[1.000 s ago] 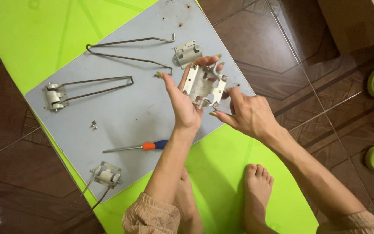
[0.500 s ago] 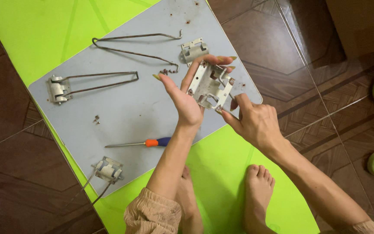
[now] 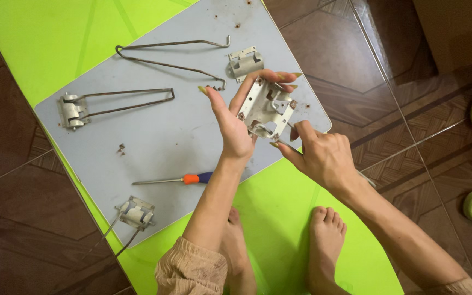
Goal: The person assembles metal furniture hardware components on a green mat. They use a screwdriver to attach metal rods to small metal brackets, handling screws and parts one at a time.
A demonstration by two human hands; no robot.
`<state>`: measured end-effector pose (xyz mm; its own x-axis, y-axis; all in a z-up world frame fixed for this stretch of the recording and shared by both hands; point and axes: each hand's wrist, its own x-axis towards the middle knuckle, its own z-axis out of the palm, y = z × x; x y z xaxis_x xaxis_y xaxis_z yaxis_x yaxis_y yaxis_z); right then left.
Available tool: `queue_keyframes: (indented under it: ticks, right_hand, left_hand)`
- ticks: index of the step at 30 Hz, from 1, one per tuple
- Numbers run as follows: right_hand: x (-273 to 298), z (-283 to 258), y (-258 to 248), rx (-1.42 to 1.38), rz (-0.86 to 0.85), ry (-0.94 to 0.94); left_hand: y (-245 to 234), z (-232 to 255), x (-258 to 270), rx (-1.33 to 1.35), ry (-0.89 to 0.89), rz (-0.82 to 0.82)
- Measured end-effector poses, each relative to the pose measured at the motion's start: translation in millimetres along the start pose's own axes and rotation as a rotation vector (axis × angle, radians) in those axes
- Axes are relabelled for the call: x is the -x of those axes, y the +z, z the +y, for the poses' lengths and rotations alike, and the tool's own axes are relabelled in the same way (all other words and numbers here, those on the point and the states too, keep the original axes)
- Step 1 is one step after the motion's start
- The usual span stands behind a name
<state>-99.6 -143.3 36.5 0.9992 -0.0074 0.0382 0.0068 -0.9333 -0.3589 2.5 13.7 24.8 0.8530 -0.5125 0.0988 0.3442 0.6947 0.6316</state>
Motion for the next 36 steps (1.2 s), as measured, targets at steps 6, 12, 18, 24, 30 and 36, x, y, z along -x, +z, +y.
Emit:
queue_keyframes:
  ticks: [6,12,18,24,30,36]
  right_hand:
    - [-3,4,-4,-0.001,-0.047,-0.004]
    - [-2,4,-2,-0.057,-0.055,0.004]
    - [-4,3,-5,-0.049,-0.060,-0.005]
    - [-9,1,-5,-0.167,-0.090,0.062]
    - [-15,7,9,-0.859,-0.216,0.284]
    - [-11,24,39,-1.319,-0.259,0.093]
  left_hand:
    - [-1,0,3,-0.019,-0.037,0.022]
    - [-5,-5,5,-0.046,0.003,0.011]
    - [-7,-7,6,-0.071,-0.006,0.012]
    - [-14,-9,1,-0.192,-0.074,0.022]
    - [-20,-26,5,-0.420,-0.101,-0.086]
    - [-9,-19,3,-0.605,-0.132,-0.074]
